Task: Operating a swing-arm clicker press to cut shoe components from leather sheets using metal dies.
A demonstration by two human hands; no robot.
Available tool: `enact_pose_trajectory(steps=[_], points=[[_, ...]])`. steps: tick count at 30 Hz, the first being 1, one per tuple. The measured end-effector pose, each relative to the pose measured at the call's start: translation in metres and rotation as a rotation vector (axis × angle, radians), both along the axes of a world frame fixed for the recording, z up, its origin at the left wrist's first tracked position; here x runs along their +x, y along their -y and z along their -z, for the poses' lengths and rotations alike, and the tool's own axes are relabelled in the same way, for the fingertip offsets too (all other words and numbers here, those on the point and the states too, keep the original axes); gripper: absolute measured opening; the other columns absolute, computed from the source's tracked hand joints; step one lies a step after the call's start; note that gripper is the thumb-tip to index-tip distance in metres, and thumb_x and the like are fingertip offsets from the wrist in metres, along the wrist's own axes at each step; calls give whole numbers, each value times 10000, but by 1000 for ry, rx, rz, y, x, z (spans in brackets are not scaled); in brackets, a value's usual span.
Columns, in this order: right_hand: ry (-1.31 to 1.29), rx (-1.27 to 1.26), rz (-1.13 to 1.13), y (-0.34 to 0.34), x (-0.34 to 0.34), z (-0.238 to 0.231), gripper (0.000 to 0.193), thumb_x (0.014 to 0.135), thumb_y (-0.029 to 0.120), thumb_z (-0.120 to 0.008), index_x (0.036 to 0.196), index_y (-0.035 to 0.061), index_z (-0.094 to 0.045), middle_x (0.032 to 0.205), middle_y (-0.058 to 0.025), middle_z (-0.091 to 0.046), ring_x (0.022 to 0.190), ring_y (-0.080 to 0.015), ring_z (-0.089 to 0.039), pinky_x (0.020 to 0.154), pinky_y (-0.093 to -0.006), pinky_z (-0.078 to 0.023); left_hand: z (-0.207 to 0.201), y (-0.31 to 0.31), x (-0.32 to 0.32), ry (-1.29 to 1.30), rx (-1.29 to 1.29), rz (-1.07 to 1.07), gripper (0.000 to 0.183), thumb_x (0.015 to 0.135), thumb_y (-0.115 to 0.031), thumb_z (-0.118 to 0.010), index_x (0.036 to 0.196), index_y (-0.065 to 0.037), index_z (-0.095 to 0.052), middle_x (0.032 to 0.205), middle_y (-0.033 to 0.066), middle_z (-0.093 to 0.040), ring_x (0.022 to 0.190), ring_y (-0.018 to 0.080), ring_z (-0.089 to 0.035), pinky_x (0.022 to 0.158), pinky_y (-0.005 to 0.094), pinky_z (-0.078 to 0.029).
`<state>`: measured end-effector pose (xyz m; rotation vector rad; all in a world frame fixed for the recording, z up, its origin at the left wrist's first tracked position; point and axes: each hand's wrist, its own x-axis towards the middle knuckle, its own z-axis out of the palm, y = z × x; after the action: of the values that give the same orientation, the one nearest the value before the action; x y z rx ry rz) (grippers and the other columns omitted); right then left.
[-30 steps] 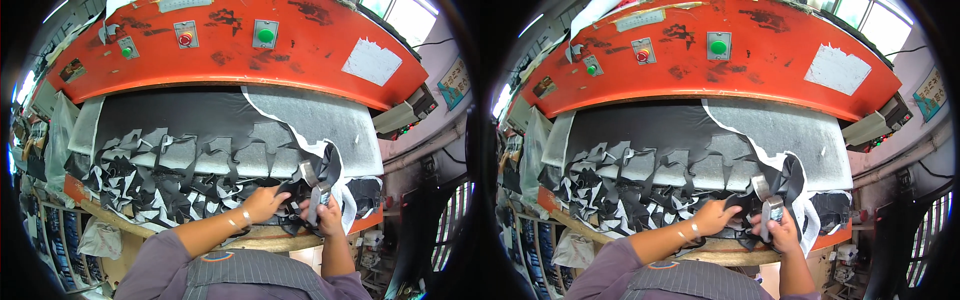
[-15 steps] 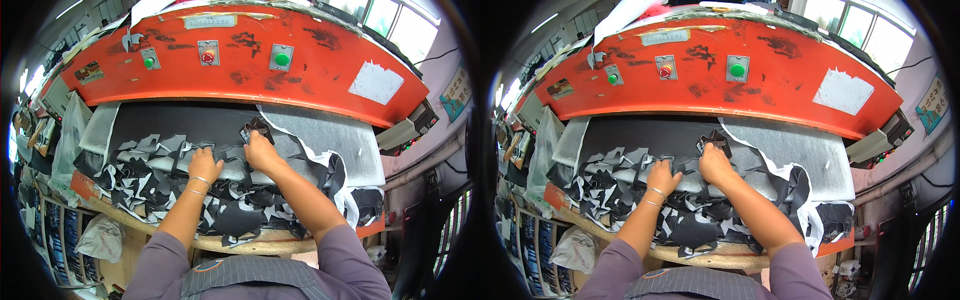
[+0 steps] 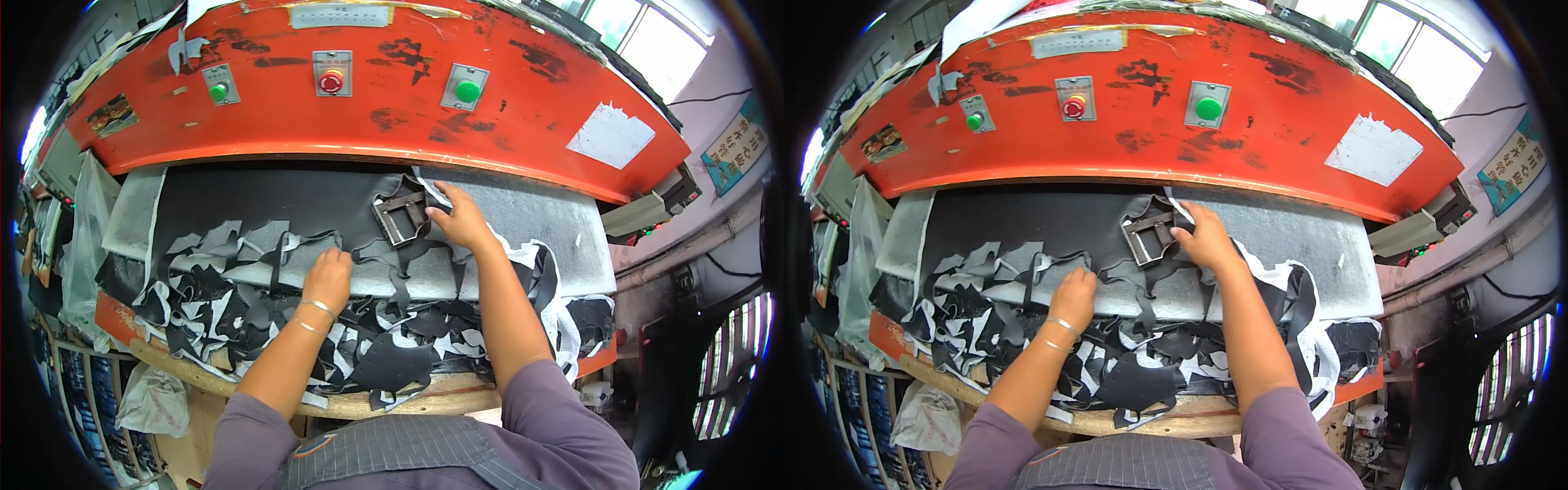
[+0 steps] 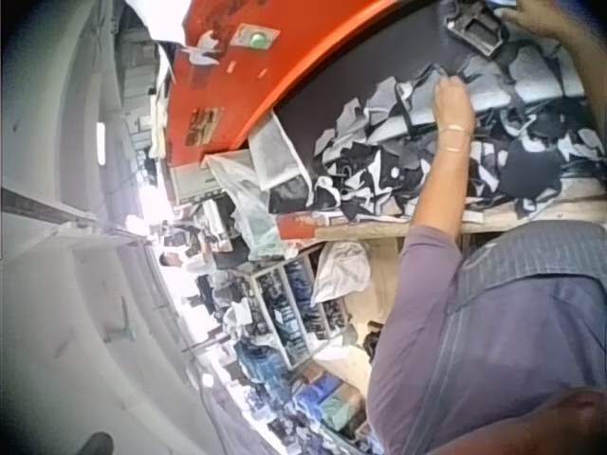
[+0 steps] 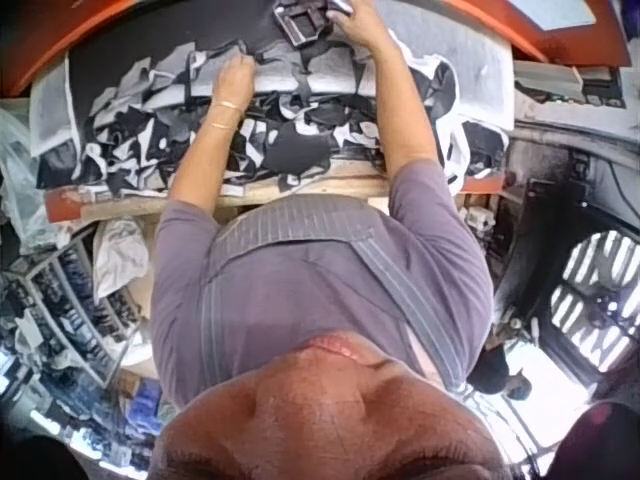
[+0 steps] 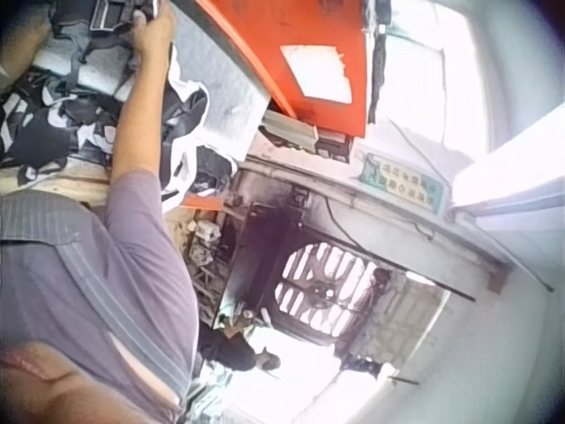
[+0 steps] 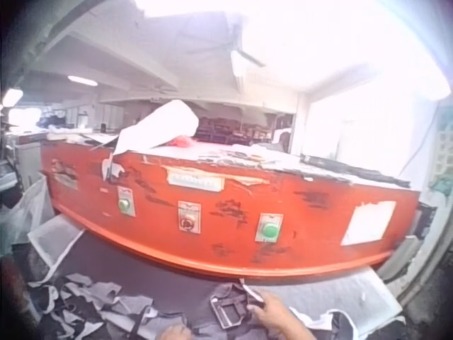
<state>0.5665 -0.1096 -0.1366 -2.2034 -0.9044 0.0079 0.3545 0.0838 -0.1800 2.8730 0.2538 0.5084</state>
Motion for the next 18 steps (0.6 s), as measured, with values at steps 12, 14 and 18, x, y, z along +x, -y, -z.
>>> enact_pose_trajectory(steps=[12, 14, 18], points=[[6, -173, -416, 2, 75, 21, 856, 711, 138, -772, 1458, 175, -355, 1454, -132, -415, 1346, -322, -375, 1125, -377, -289, -16, 56, 27, 45, -393, 55, 621, 822, -160, -601, 1365, 39, -375, 1235, 208, -529, 1185, 357, -458, 1047, 478, -271], [2, -219, -408, -7, 73, 21, 785, 687, 164, -792, 1390, 223, -449, 1458, -108, -419, 1368, -303, -350, 1124, -428, -257, -7, 73, 34, -19, -428, 22, 724, 821, -172, -604, 1411, 80, -269, 1340, 279, -439, 1293, 381, -379, 1103, 502, -192], [-27, -242, -410, -6, 83, 26, 525, 655, 196, -825, 1115, 184, -573, 1369, -69, -510, 1388, -283, -323, 1088, -478, -216, 0, 85, 48, 0, -430, -12, 788, 827, -161, -607, 1445, 83, -182, 1415, 283, -376, 1355, 376, -331, 1128, 522, -129]])
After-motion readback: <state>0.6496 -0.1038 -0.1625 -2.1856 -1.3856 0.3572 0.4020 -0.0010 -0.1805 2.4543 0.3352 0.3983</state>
